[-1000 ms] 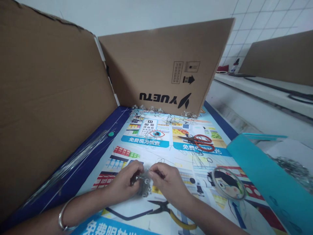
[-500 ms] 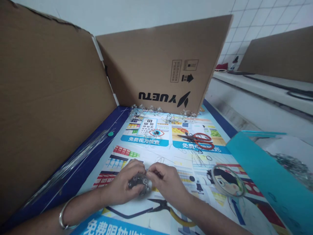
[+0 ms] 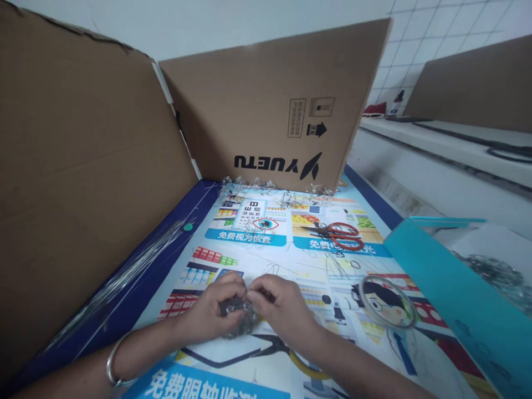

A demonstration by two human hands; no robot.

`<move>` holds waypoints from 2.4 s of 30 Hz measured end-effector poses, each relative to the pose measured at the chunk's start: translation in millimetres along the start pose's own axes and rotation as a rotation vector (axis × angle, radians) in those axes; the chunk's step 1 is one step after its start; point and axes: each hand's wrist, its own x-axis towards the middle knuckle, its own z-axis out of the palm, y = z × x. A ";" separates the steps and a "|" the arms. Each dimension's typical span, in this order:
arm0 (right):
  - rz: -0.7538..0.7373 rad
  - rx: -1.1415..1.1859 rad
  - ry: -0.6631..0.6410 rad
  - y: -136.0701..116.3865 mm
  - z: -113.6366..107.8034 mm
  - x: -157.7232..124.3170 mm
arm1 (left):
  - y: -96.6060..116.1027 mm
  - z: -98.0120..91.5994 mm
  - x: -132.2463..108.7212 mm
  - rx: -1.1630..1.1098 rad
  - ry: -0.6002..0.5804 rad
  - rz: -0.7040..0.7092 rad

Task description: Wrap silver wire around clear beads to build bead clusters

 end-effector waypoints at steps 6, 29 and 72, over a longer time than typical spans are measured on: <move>0.054 0.082 -0.024 -0.5 1.9 -2.7 | 2.7 -0.3 0.6 -0.019 -0.028 -0.009; 0.085 0.245 0.014 0.1 10.3 -2.2 | -1.5 5.8 -7.1 0.120 -0.048 0.022; 0.034 0.108 0.053 5.8 24.9 -2.6 | -0.7 11.8 -9.1 0.283 -0.049 -0.168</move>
